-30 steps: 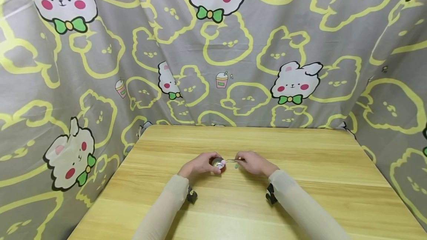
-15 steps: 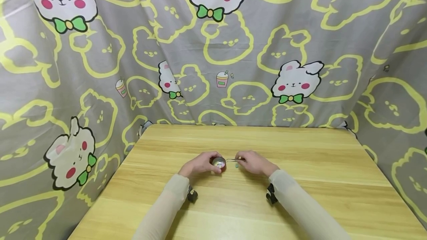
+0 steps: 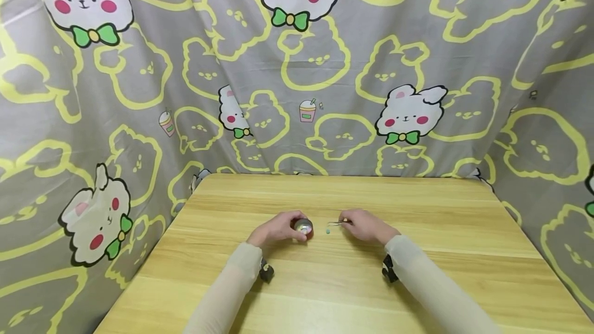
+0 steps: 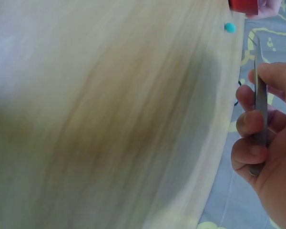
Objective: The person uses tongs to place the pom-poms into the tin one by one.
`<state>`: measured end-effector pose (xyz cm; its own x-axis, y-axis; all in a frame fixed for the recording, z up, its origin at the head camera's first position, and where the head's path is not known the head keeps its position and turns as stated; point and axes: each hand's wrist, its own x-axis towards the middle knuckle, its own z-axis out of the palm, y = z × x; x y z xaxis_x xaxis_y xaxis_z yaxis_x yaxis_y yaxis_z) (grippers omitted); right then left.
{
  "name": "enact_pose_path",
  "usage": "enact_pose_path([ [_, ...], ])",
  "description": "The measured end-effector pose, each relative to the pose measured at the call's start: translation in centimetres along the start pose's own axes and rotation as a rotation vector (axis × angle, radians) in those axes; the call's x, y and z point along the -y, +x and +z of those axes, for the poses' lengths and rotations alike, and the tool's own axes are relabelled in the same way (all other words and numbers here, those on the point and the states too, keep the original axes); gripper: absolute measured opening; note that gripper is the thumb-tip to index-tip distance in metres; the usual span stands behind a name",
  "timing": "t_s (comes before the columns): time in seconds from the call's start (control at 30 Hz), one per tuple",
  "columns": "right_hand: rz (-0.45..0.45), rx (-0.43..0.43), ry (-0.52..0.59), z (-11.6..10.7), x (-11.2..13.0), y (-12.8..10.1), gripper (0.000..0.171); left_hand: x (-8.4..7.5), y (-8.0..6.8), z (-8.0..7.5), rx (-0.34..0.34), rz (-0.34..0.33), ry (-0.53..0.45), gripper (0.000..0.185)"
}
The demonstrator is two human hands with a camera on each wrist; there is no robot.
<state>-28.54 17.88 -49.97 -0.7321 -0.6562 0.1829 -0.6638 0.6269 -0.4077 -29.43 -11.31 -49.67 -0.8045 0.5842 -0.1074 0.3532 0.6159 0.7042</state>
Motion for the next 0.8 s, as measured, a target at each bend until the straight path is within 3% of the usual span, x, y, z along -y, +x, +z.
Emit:
enact_pose_path([
  [0.8, 0.017, 0.066, -0.040, 0.71, -0.56, -0.16, 0.008, 0.04, 0.02, -0.04, 0.002, -0.007, 0.012, 0.042],
])
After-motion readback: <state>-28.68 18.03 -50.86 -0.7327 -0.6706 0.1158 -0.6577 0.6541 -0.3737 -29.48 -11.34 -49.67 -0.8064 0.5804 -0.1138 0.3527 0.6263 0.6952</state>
